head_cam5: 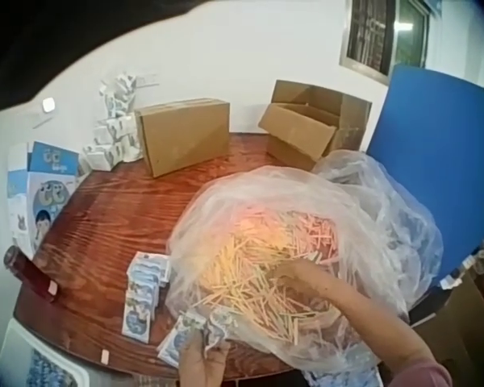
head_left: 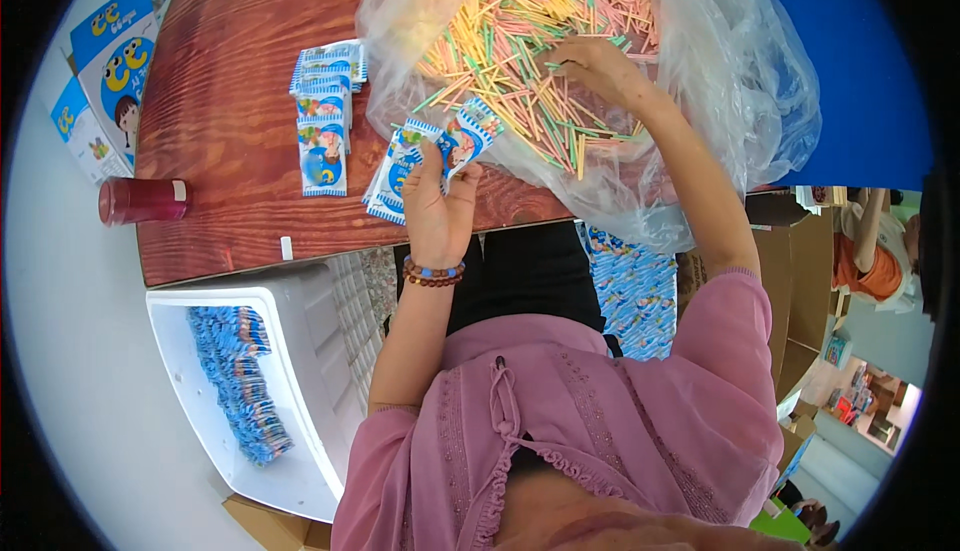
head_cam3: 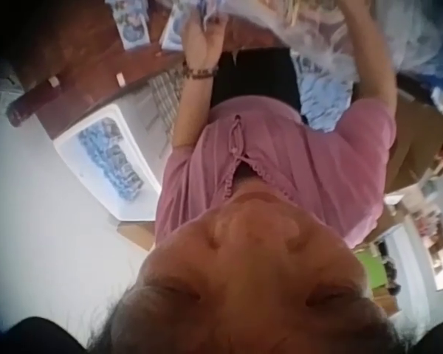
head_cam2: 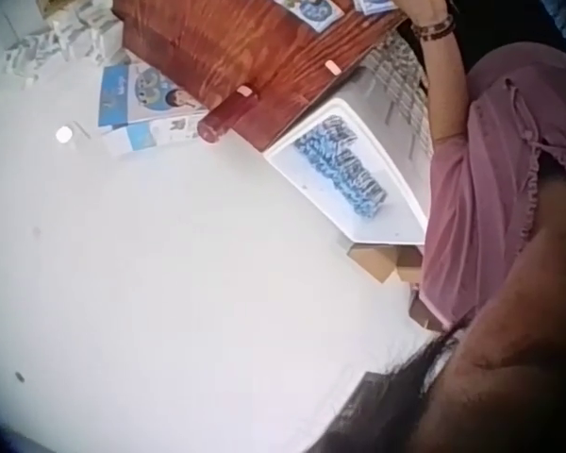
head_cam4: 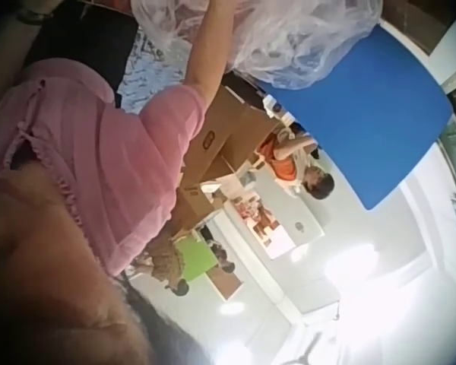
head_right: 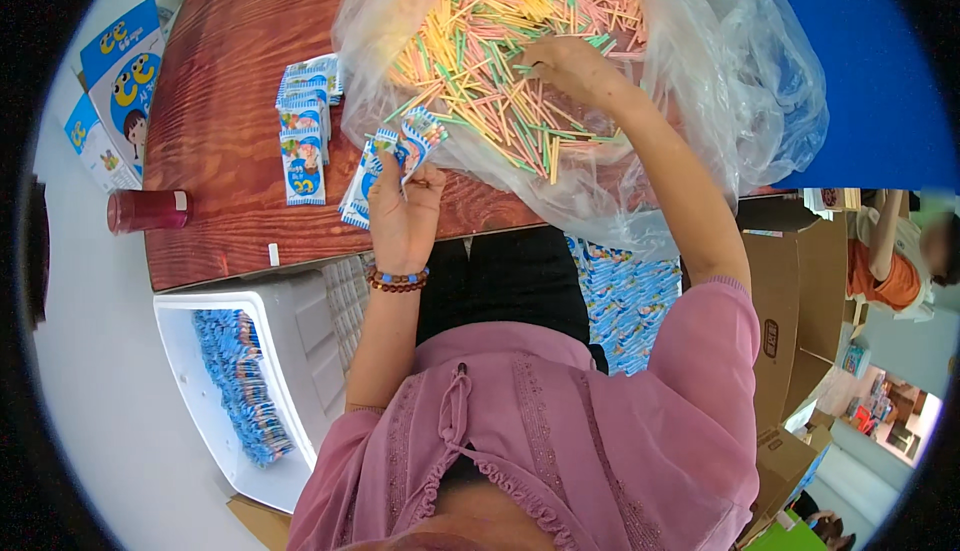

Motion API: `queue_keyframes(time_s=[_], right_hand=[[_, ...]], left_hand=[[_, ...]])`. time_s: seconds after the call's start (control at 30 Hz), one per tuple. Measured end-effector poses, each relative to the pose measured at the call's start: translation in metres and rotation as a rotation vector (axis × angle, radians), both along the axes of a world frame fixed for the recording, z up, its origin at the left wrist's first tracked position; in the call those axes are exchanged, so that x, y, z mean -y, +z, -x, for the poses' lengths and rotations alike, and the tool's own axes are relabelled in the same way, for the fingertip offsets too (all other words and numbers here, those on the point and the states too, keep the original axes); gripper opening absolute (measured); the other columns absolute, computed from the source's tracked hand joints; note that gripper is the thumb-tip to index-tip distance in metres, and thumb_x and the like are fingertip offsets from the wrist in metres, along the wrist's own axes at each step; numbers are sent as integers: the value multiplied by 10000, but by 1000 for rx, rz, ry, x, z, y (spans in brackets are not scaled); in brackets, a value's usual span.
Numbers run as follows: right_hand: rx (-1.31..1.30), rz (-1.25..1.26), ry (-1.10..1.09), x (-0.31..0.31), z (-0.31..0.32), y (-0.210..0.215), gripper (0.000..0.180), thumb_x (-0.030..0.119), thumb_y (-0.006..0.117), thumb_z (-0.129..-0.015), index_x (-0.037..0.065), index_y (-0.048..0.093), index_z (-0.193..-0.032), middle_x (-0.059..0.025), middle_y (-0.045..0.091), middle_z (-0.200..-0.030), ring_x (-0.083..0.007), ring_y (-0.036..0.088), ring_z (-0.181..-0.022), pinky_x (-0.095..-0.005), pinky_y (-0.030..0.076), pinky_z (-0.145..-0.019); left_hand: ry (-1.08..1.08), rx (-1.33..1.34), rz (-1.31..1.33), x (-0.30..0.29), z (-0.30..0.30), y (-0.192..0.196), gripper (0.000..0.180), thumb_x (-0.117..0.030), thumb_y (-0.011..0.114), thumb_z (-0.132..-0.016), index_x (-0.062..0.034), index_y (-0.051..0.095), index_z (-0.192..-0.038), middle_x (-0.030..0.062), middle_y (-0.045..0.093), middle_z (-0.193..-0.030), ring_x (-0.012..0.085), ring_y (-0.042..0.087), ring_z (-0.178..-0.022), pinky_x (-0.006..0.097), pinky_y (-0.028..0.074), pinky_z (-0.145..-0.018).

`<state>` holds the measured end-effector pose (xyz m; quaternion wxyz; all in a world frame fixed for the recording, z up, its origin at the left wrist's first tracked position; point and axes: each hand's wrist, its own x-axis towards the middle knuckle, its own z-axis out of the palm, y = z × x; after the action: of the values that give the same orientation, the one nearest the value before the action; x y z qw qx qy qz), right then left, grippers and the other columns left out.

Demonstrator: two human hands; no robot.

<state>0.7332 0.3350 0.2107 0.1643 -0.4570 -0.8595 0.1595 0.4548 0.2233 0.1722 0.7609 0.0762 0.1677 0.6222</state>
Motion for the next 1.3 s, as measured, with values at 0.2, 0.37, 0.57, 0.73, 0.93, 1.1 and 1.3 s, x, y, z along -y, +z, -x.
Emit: queue_keyframes(time_s=[0.2, 0.37, 0.57, 0.73, 0.93, 1.1, 1.3], right_hand=[[-915, 349, -369, 47, 47, 47, 77, 40, 626, -873, 5, 668, -927, -46, 670, -796, -84, 586, -665, -235, 475, -627], [-1178, 283, -202, 83, 112, 70, 93, 25, 644, -857, -7, 667, -940, -56, 681, -858, -102, 625, -757, -231, 503, -696], [-1039, 337, -229, 90, 131, 65, 89, 6, 652, -846, 13, 682, -929, -45, 667, -899, -115, 609, -856, -263, 494, -784], [-1104, 103, -216, 82, 137, 62, 97, 13, 674, -819, 8, 702, -912, -77, 649, -976, -158, 588, -954, -290, 461, -855], [-827, 16, -193, 89, 152, 51, 171, 49, 675, -824, 36, 705, -992, -82, 624, -1111, -190, 539, -1107, -347, 428, -941], [-651, -124, -86, 83, 150, 59, 236, 139, 559, -923, 55, 668, -1115, -76, 594, -1206, -217, 461, -1228, -371, 360, -1026], [-831, 102, -95, 90, 158, 63, 328, 171, 487, -964, 36, 574, -1250, -92, 578, -1239, -199, 488, -1199, -332, 358, -1029]], left_hand=[[21, 33, -3, 0, -2, 2, 208, -231, 565, -962, -43, 642, -1006, 50, 676, -976, 150, 629, -875, 316, 521, -738], [64, -22, -5, 2, 1, 5, 203, -226, 560, -965, -46, 635, -1022, 48, 675, -990, 151, 633, -896, 313, 526, -764], [97, -56, -9, 4, 3, 14, 189, -204, 552, -969, -45, 616, -1051, 44, 665, -1020, 151, 633, -915, 326, 533, -784], [131, -70, 26, 3, 7, 8, 182, -190, 554, -968, -43, 603, -1064, 46, 655, -1048, 149, 625, -947, 332, 526, -821], [161, -51, 11, 3, 6, 10, 193, -186, 548, -970, -38, 597, -1084, 48, 646, -1084, 152, 612, -994, 337, 503, -884], [168, -54, -13, 1, 10, 9, 224, -192, 533, -978, -24, 589, -1115, 51, 642, -1103, 156, 605, -1021, 355, 489, -923], [155, 0, -31, 0, 11, 18, 256, -207, 535, -976, -11, 583, -1134, 56, 639, -1127, 162, 600, -1054, 358, 488, -933]])
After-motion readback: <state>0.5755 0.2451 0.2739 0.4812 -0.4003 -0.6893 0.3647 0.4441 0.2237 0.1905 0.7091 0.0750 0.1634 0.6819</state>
